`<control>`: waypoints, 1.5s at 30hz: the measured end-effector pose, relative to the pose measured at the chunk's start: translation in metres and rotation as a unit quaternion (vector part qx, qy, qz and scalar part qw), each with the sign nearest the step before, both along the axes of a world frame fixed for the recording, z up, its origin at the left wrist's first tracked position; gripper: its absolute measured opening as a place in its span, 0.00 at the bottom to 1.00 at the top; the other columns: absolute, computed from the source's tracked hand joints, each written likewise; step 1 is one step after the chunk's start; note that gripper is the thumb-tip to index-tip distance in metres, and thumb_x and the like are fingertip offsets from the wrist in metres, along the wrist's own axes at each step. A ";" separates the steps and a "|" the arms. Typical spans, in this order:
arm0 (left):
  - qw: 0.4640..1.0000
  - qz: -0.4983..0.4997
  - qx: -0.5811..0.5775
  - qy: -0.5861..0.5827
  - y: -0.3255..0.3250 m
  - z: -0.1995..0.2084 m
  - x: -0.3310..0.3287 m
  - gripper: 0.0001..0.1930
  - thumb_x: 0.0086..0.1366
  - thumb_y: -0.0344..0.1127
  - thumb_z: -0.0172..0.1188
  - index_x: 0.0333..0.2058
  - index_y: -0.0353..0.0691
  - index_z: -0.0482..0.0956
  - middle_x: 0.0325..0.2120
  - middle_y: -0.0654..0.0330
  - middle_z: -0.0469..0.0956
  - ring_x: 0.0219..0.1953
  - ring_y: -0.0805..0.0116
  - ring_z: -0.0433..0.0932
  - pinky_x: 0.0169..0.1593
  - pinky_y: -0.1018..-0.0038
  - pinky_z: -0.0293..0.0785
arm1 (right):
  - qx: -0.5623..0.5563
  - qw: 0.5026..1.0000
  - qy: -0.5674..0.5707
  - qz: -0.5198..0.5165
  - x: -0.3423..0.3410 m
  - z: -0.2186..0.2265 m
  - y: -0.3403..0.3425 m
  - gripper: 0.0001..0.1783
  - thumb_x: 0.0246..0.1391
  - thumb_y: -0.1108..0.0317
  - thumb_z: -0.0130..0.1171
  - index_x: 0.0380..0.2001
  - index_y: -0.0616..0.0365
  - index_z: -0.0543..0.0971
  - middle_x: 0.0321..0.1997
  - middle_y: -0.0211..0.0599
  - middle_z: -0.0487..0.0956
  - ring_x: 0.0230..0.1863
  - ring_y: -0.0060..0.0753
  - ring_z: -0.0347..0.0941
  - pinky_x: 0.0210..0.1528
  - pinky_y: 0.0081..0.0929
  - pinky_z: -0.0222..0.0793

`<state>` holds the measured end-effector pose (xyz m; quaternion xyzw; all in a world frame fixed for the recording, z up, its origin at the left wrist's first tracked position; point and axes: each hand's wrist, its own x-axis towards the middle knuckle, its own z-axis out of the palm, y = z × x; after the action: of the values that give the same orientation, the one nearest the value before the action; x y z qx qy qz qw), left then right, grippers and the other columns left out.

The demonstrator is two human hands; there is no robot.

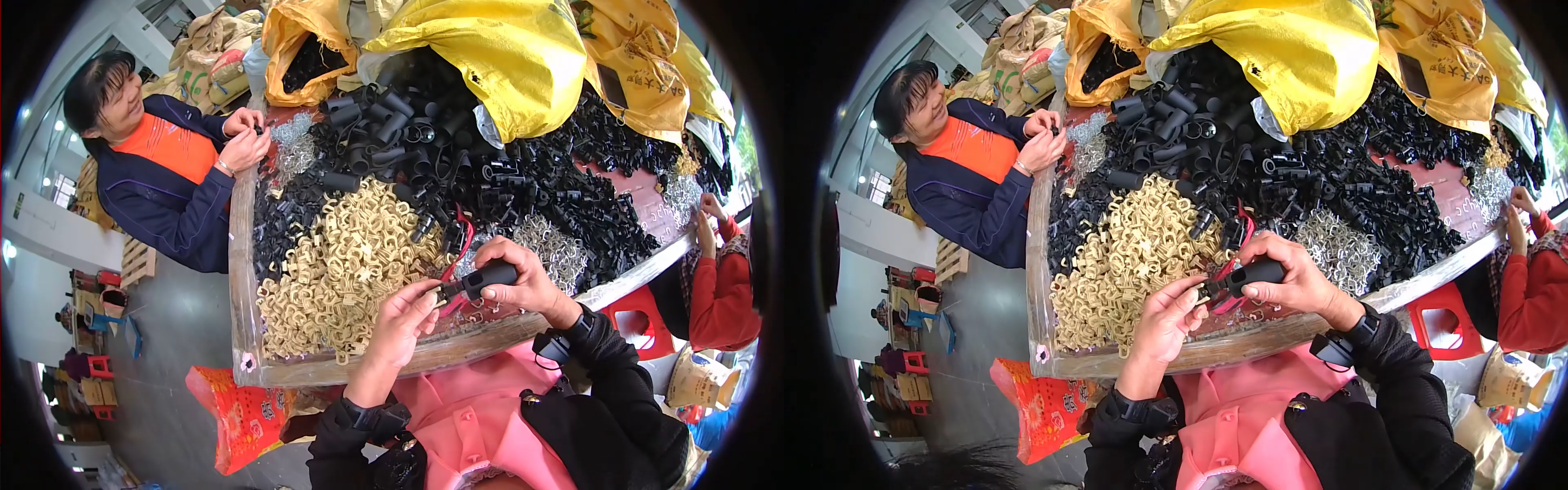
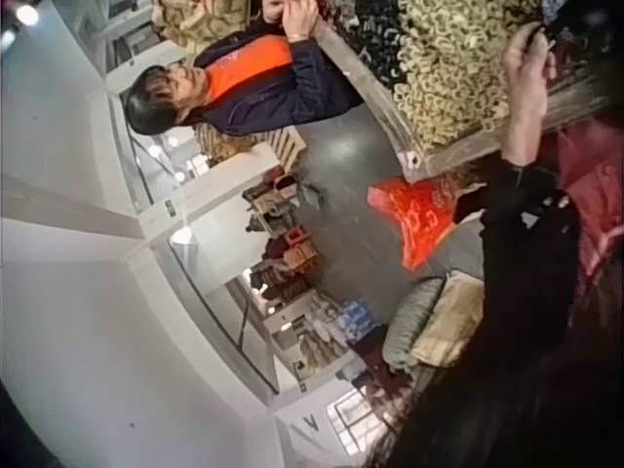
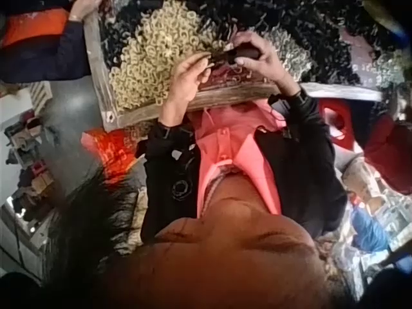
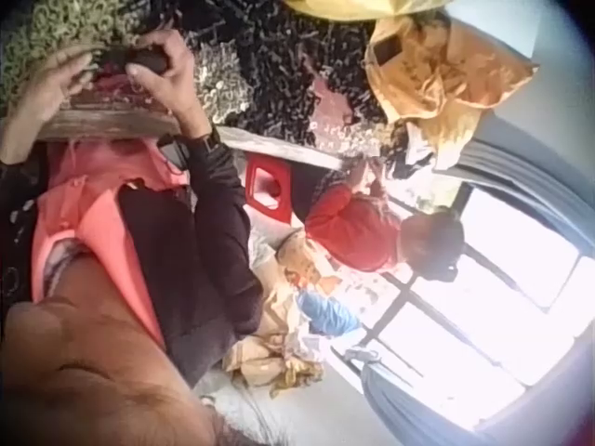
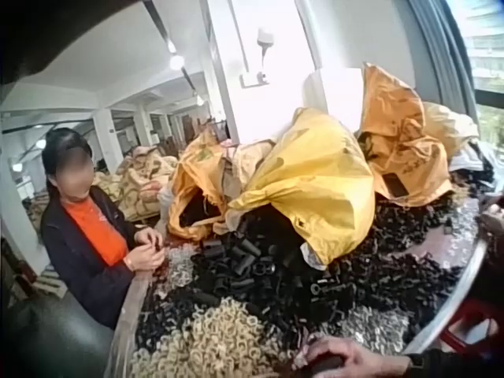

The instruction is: The person assembles components by hand, picking up a black plastic housing and inserting a small metal pin and a spring into it. They then fit a beige plastic clip onto the assembly and slide a larger black plastic sleeve over the parts.

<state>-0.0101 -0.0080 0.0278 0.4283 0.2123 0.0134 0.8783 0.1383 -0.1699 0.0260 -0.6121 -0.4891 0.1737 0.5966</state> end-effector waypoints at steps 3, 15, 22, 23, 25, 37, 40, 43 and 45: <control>0.999 -0.031 0.023 -0.002 -0.002 0.001 -0.003 0.14 0.57 0.31 0.53 0.41 0.31 0.69 0.25 0.61 0.72 0.23 0.78 0.69 0.21 0.87 0.62 | 0.023 0.999 -0.030 -0.029 -0.003 0.002 -0.004 0.21 0.36 0.59 0.65 0.32 0.59 0.71 0.32 0.36 0.70 0.36 0.32 0.66 0.38 0.26 0.62; 0.998 -0.054 0.038 -0.011 -0.016 -0.011 -0.010 0.14 0.55 0.30 0.55 0.40 0.31 0.69 0.24 0.62 0.73 0.23 0.79 0.70 0.27 0.84 0.69 | 0.027 0.990 -0.138 0.013 -0.034 -0.001 -0.009 0.18 0.40 0.65 0.61 0.34 0.61 0.70 0.35 0.41 0.69 0.36 0.39 0.67 0.38 0.30 0.65; 0.998 -0.057 -0.013 0.022 -0.014 -0.015 -0.006 0.13 0.55 0.30 0.55 0.39 0.32 0.70 0.25 0.62 0.73 0.24 0.79 0.71 0.28 0.84 0.69 | 0.022 0.987 -0.160 -0.004 -0.041 -0.008 -0.010 0.19 0.41 0.65 0.60 0.36 0.61 0.68 0.37 0.42 0.68 0.40 0.40 0.66 0.41 0.31 0.64; 0.998 -0.055 -0.003 0.024 -0.014 -0.014 -0.006 0.13 0.55 0.30 0.55 0.39 0.32 0.70 0.26 0.62 0.74 0.24 0.78 0.71 0.28 0.84 0.70 | 0.023 0.987 -0.159 -0.007 -0.042 -0.009 -0.009 0.19 0.41 0.65 0.60 0.36 0.61 0.68 0.37 0.42 0.68 0.40 0.40 0.66 0.41 0.31 0.64; 0.998 -0.053 0.021 0.028 -0.013 -0.012 -0.004 0.13 0.55 0.29 0.55 0.39 0.31 0.70 0.27 0.60 0.74 0.26 0.76 0.72 0.28 0.84 0.71 | 0.013 0.993 -0.117 -0.024 -0.043 -0.011 -0.006 0.19 0.41 0.65 0.60 0.37 0.61 0.68 0.38 0.43 0.67 0.40 0.41 0.66 0.41 0.31 0.64; 0.983 -0.004 0.178 -0.031 -0.022 -0.027 -0.004 0.30 0.55 0.29 0.55 0.53 0.28 0.52 0.37 0.53 0.70 0.33 0.77 0.70 0.36 0.84 0.68 | -0.009 0.993 -0.113 -0.017 -0.041 -0.023 -0.003 0.27 0.43 0.59 0.57 0.44 0.63 0.64 0.42 0.44 0.68 0.44 0.43 0.64 0.45 0.34 0.60; 0.986 -0.051 0.157 -0.039 -0.020 -0.018 -0.004 0.34 0.53 0.29 0.57 0.54 0.29 0.48 0.39 0.53 0.69 0.36 0.74 0.70 0.38 0.82 0.68 | -0.017 0.990 -0.116 0.082 -0.025 -0.005 -0.005 0.31 0.42 0.55 0.57 0.47 0.63 0.63 0.44 0.46 0.68 0.46 0.44 0.64 0.47 0.35 0.59; 0.984 -0.084 0.147 -0.063 -0.024 -0.011 0.000 0.38 0.52 0.28 0.58 0.55 0.30 0.44 0.41 0.52 0.68 0.40 0.71 0.69 0.41 0.79 0.67 | -0.016 0.977 -0.108 0.181 -0.024 0.013 -0.003 0.37 0.39 0.54 0.59 0.49 0.64 0.61 0.47 0.48 0.66 0.48 0.45 0.63 0.48 0.37 0.58; 0.977 -0.104 0.152 -0.108 -0.030 -0.007 0.004 0.42 0.49 0.26 0.60 0.56 0.31 0.40 0.43 0.51 0.66 0.44 0.68 0.68 0.45 0.76 0.66 | -0.007 0.973 -0.074 0.217 -0.028 0.012 -0.002 0.39 0.37 0.51 0.60 0.49 0.64 0.61 0.46 0.48 0.66 0.48 0.45 0.63 0.49 0.37 0.57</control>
<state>-0.0064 -0.0378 0.0204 0.5725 0.0660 0.0002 0.8173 0.1098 -0.1722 0.0382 -0.5066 -0.6519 0.2572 0.5023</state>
